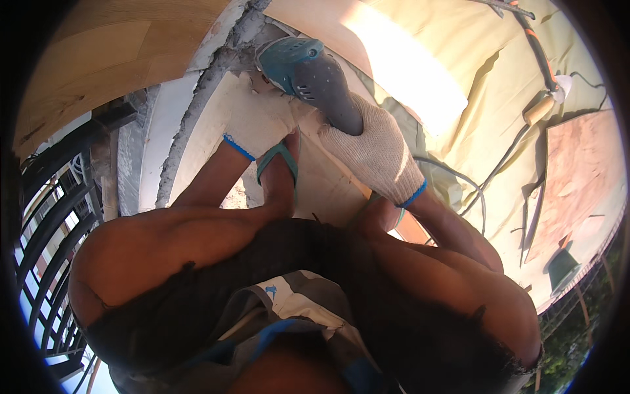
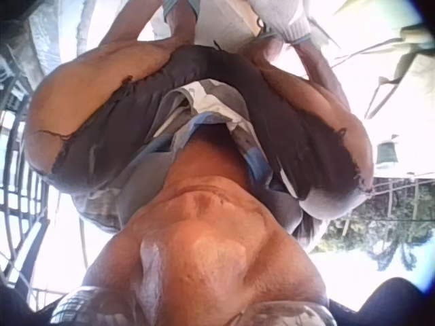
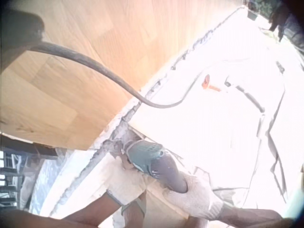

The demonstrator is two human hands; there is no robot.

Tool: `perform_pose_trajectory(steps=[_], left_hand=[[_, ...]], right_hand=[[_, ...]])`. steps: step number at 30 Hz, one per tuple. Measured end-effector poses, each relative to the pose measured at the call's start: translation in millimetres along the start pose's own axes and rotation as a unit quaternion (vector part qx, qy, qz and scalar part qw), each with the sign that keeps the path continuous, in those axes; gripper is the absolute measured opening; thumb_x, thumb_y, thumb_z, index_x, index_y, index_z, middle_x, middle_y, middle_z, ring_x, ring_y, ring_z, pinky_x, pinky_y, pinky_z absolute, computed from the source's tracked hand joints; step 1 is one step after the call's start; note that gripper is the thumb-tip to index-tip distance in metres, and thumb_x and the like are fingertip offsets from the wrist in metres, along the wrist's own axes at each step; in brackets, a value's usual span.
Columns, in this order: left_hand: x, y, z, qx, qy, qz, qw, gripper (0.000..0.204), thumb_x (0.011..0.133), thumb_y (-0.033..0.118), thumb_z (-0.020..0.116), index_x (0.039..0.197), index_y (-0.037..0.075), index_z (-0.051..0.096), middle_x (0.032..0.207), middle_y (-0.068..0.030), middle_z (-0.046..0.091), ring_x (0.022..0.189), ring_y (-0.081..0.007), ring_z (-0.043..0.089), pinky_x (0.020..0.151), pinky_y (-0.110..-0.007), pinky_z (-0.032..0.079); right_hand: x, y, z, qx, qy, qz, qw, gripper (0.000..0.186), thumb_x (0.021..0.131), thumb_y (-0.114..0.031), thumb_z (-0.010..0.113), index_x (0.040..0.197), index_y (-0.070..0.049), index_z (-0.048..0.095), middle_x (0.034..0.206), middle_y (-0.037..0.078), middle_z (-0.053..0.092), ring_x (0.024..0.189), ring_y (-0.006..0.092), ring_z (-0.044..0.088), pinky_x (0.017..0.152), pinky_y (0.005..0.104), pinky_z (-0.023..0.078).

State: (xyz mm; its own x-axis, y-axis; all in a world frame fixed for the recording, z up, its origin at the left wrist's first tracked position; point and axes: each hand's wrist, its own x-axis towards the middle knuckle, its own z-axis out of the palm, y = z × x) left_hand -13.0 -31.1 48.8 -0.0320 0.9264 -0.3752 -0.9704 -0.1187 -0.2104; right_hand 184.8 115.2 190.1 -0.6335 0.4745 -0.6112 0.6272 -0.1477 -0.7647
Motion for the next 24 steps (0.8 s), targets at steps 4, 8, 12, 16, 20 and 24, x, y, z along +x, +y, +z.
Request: perform_pose_trajectory(steps=[4, 8, 12, 16, 20, 24], left_hand=[[9.5, 5.8, 6.0, 0.054, 0.102, 0.018, 0.993, 0.093, 0.112, 0.08, 0.029, 0.172, 0.008, 0.035, 0.176, -0.0219, 0.038, 0.162, -0.0435, 0.04, 0.133, -0.064, 0.036], [23.0, 15.0, 12.2, 0.162, 0.127, 0.069, 0.976, 0.093, 0.11, 0.083, 0.034, 0.169, 0.011, 0.043, 0.168, -0.0189, 0.048, 0.156, -0.0397, 0.049, 0.126, -0.064, 0.047], [15.3, 15.1, 8.5, 0.072, 0.054, 0.014, 0.996, 0.089, 0.112, 0.08, 0.038, 0.167, 0.01, 0.046, 0.165, -0.0183, 0.052, 0.155, -0.0388, 0.051, 0.125, -0.061, 0.048], [12.4, 11.9, 1.2, 0.095, 0.088, 0.033, 0.991, 0.084, 0.114, 0.075, 0.042, 0.166, 0.008, 0.047, 0.166, -0.0175, 0.052, 0.154, -0.0374, 0.052, 0.125, -0.058, 0.049], [21.2, 9.7, 11.9, 0.096, 0.121, 0.051, 0.987, 0.086, 0.113, 0.075, 0.044, 0.165, 0.007, 0.047, 0.167, -0.0171, 0.052, 0.152, -0.0356, 0.054, 0.126, -0.056, 0.049], [29.9, -6.0, 40.0, 0.15, 0.164, 0.074, 0.972, 0.093, 0.109, 0.082, 0.043, 0.167, 0.008, 0.044, 0.168, -0.0175, 0.051, 0.154, -0.037, 0.053, 0.127, -0.057, 0.048]], right_hand=[[5.6, 0.3, -7.9, 0.005, -0.025, -0.03, 0.999, 0.039, 0.1, -0.03, 0.081, 0.124, 0.001, 0.078, 0.088, 0.003, 0.073, 0.076, 0.0086, 0.066, 0.072, 0.0287, 0.057], [8.9, 6.5, -13.7, 0.01, -0.012, -0.069, 0.997, 0.041, 0.098, -0.033, 0.08, 0.121, 0.001, 0.077, 0.083, 0.002, 0.072, 0.071, 0.0115, 0.066, 0.07, 0.0316, 0.057], [-5.5, 20.5, 17.3, 0.088, -0.028, 0.006, 0.996, 0.038, 0.094, -0.031, 0.083, 0.117, 0.0, 0.077, 0.083, 0.005, 0.073, 0.076, 0.0105, 0.068, 0.072, 0.0313, 0.058], [-9.0, 31.8, 11.6, 0.086, -0.045, 0.076, 0.992, 0.033, 0.098, -0.031, 0.082, 0.118, -0.005, 0.076, 0.102, 0.008, 0.077, 0.096, 0.015, 0.072, 0.089, 0.0378, 0.058], [-5.8, 26.1, 14.7, 0.099, -0.029, -0.004, 0.995, 0.033, 0.099, -0.031, 0.079, 0.117, -0.004, 0.076, 0.083, 0.003, 0.072, 0.08, 0.0124, 0.068, 0.076, 0.0347, 0.058], [-10.6, 4.0, 0.7, 0.065, -0.039, 0.043, 0.996, 0.032, 0.095, -0.026, 0.079, 0.116, -0.002, 0.076, 0.084, 0.004, 0.072, 0.077, 0.0131, 0.068, 0.075, 0.035, 0.058]])
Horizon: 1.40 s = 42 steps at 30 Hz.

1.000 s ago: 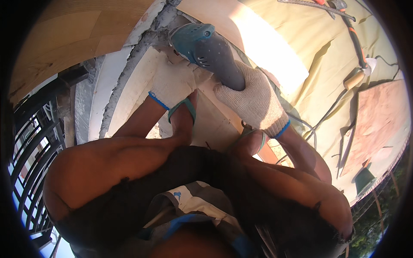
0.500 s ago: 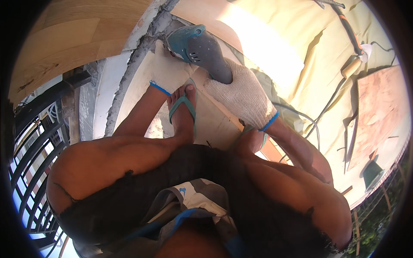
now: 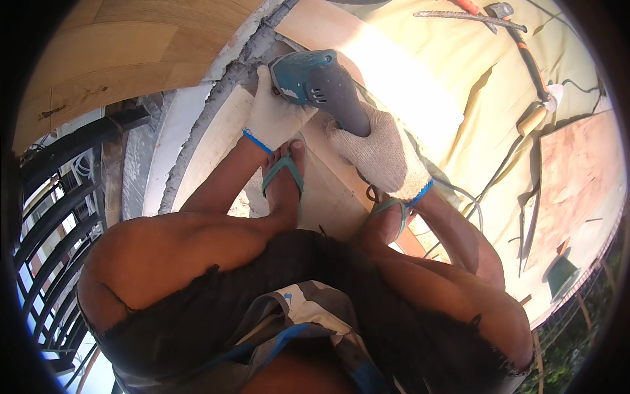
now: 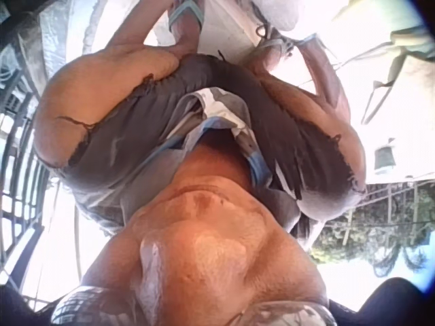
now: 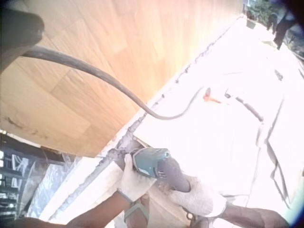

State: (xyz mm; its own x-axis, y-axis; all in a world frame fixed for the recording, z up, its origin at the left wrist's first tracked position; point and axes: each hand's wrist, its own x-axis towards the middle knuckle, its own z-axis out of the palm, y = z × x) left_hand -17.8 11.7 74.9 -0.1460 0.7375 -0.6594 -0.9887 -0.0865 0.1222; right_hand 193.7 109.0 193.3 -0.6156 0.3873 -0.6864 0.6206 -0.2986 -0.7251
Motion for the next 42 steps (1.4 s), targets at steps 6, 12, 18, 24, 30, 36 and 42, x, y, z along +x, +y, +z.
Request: perform_pose_trajectory(steps=[6, 12, 18, 24, 30, 36, 42], left_hand=[[-35.1, -21.9, 18.7, -0.127, -0.208, -0.072, 0.967, 0.1, 0.106, 0.086, 0.042, 0.172, 0.011, 0.039, 0.173, -0.0177, 0.046, 0.16, -0.0379, 0.046, 0.131, -0.062, 0.041], [-23.6, -41.0, 2.9, -0.121, -0.108, -0.123, 0.979, 0.102, 0.104, 0.087, 0.047, 0.17, 0.009, 0.04, 0.173, -0.0185, 0.043, 0.159, -0.0386, 0.045, 0.133, -0.062, 0.038], [-26.0, -56.5, -26.4, -0.055, -0.033, -0.113, 0.992, 0.116, 0.1, 0.091, 0.05, 0.172, 0.001, 0.034, 0.175, -0.0206, 0.038, 0.162, -0.0377, 0.037, 0.138, -0.054, 0.029], [-18.6, -45.6, -35.6, -0.045, -0.028, -0.076, 0.996, 0.096, 0.104, 0.085, 0.049, 0.165, 0.011, 0.046, 0.165, -0.0157, 0.051, 0.154, -0.0354, 0.049, 0.132, -0.058, 0.039], [-16.7, -46.3, -40.1, -0.044, -0.01, -0.081, 0.996, 0.094, 0.103, 0.086, 0.05, 0.158, 0.009, 0.054, 0.158, -0.0134, 0.059, 0.15, -0.0325, 0.053, 0.13, -0.056, 0.042], [-15.7, -43.2, -38.1, -0.06, 0.008, -0.067, 0.996, 0.093, 0.103, 0.086, 0.051, 0.157, 0.01, 0.055, 0.156, -0.0124, 0.06, 0.149, -0.0312, 0.055, 0.129, -0.054, 0.043], [-17.6, -40.3, -38.7, -0.034, 0.013, -0.053, 0.998, 0.1, 0.102, 0.089, 0.049, 0.16, 0.007, 0.051, 0.161, -0.0155, 0.055, 0.152, -0.0329, 0.05, 0.132, -0.052, 0.038]], right_hand=[[-57.9, -16.4, -51.6, -0.018, 0.033, -0.094, 0.995, 0.044, 0.085, -0.024, 0.086, 0.121, -0.001, 0.079, 0.091, 0.001, 0.074, 0.081, 0.0099, 0.066, 0.075, 0.0298, 0.055], [-47.0, 32.4, -66.8, 0.027, -0.015, -0.027, 0.999, 0.04, 0.094, -0.011, 0.081, 0.131, 0.0, 0.072, 0.099, 0.007, 0.079, 0.085, 0.0154, 0.077, 0.071, 0.0321, 0.064], [-30.6, 101.6, -57.0, -0.033, -0.005, -0.034, 0.999, 0.035, 0.09, -0.019, 0.086, 0.115, 0.003, 0.077, 0.087, 0.009, 0.078, 0.074, 0.0114, 0.071, 0.067, 0.0328, 0.06], [-4.5, 136.5, -59.6, -0.109, -0.043, -0.073, 0.99, 0.031, 0.085, -0.02, 0.087, 0.106, 0.001, 0.079, 0.083, 0.011, 0.075, 0.076, 0.0159, 0.072, 0.073, 0.0366, 0.06], [1.6, 132.4, -49.7, -0.093, -0.012, -0.176, 0.98, 0.032, 0.083, -0.013, 0.085, 0.113, -0.004, 0.079, 0.091, 0.013, 0.077, 0.082, 0.025, 0.077, 0.078, 0.0378, 0.061], [12.3, 123.3, -51.9, -0.093, -0.038, -0.181, 0.978, 0.04, 0.082, -0.01, 0.084, 0.121, -0.005, 0.077, 0.104, 0.014, 0.079, 0.093, 0.0272, 0.079, 0.088, 0.0392, 0.062], [8.9, 114.4, -48.6, -0.104, -0.035, -0.149, 0.983, 0.058, 0.08, -0.011, 0.085, 0.137, -0.005, 0.075, 0.112, 0.015, 0.081, 0.103, 0.0291, 0.081, 0.095, 0.0399, 0.063]])
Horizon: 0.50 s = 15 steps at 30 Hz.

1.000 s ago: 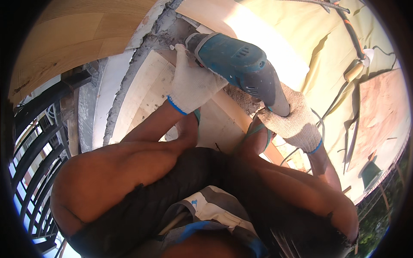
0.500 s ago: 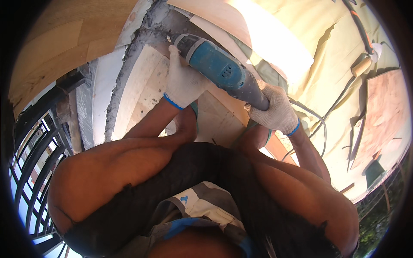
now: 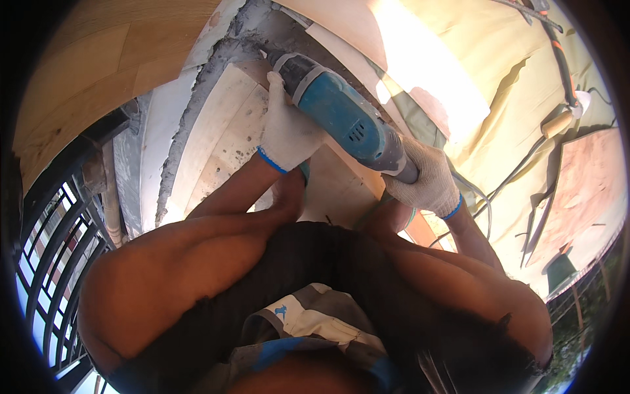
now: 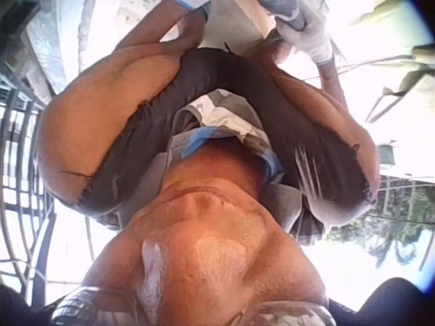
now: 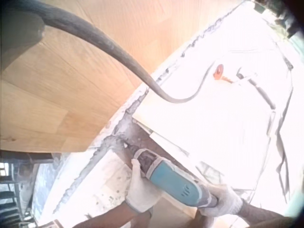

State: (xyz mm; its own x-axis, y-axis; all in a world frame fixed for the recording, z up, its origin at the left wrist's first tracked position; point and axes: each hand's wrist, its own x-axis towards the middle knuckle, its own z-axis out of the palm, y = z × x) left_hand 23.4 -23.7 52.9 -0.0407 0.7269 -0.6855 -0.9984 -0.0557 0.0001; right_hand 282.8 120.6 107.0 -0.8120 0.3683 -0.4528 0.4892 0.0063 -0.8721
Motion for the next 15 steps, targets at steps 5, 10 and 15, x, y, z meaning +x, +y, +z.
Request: perform_pose_trajectory(steps=[5, 10, 15], left_hand=[[0.4, 1.4, -4.3, -0.011, 0.026, -0.001, 1.0, 0.101, 0.101, 0.092, 0.046, 0.158, 0.009, 0.055, 0.16, -0.014, 0.056, 0.151, -0.032, 0.052, 0.131, -0.052, 0.038], [0.3, 1.3, -4.2, -0.012, 0.038, 0.016, 0.999, 0.107, 0.098, 0.097, 0.042, 0.156, 0.009, 0.058, 0.159, -0.0154, 0.059, 0.151, -0.0337, 0.053, 0.132, -0.055, 0.037], [0.8, 3.5, -6.7, 0.031, 0.007, 0.011, 0.999, 0.113, 0.096, 0.1, 0.037, 0.159, 0.008, 0.056, 0.161, -0.0163, 0.058, 0.153, -0.0368, 0.052, 0.131, -0.058, 0.038]], right_hand=[[2.0, -4.6, 3.9, -0.026, -0.004, -0.019, 0.999, 0.065, 0.08, -0.012, 0.085, 0.143, -0.006, 0.072, 0.116, 0.016, 0.081, 0.105, 0.0305, 0.082, 0.095, 0.0403, 0.063], [4.3, -9.8, 3.4, -0.052, -0.007, -0.045, 0.998, 0.064, 0.081, -0.011, 0.083, 0.143, -0.007, 0.071, 0.112, 0.016, 0.08, 0.099, 0.036, 0.082, 0.09, 0.0424, 0.064], [14.2, -17.0, 7.0, -0.09, 0.0, -0.07, 0.993, 0.061, 0.081, -0.012, 0.083, 0.142, -0.009, 0.072, 0.109, 0.017, 0.079, 0.098, 0.0398, 0.08, 0.088, 0.0449, 0.064]])
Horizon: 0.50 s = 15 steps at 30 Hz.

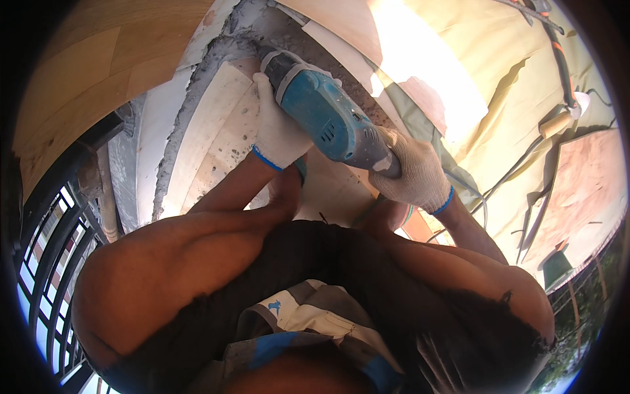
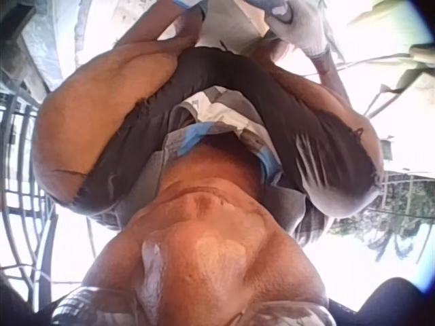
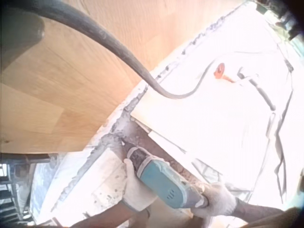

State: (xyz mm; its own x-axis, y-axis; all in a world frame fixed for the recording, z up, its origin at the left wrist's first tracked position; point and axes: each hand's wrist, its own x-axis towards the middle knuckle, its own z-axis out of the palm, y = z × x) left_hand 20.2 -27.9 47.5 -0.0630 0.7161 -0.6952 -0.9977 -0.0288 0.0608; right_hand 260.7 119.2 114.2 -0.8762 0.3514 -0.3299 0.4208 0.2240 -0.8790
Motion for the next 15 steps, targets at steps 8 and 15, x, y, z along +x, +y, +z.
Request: perform_pose_trajectory(steps=[8, 15], left_hand=[[10.5, 5.9, -4.3, -0.031, 0.0, 0.034, 0.999, 0.111, 0.097, 0.099, 0.036, 0.157, 0.008, 0.058, 0.157, -0.0196, 0.061, 0.153, -0.0389, 0.053, 0.129, -0.06, 0.043], [16.6, 19.3, 1.7, -0.007, 0.016, 0.091, 0.996, 0.106, 0.101, 0.095, 0.035, 0.157, 0.008, 0.057, 0.157, -0.0196, 0.061, 0.148, -0.0396, 0.056, 0.127, -0.058, 0.044]], right_hand=[[21.7, -9.9, -0.2, -0.026, 0.003, 0.004, 1.0, 0.058, 0.084, -0.014, 0.085, 0.14, -0.005, 0.072, 0.114, 0.017, 0.081, 0.099, 0.0342, 0.081, 0.092, 0.0413, 0.063], [50.4, -32.4, -2.9, 0.026, 0.008, 0.005, 1.0, 0.052, 0.087, -0.013, 0.079, 0.139, -0.006, 0.073, 0.107, 0.021, 0.079, 0.093, 0.0387, 0.079, 0.082, 0.0428, 0.063]])
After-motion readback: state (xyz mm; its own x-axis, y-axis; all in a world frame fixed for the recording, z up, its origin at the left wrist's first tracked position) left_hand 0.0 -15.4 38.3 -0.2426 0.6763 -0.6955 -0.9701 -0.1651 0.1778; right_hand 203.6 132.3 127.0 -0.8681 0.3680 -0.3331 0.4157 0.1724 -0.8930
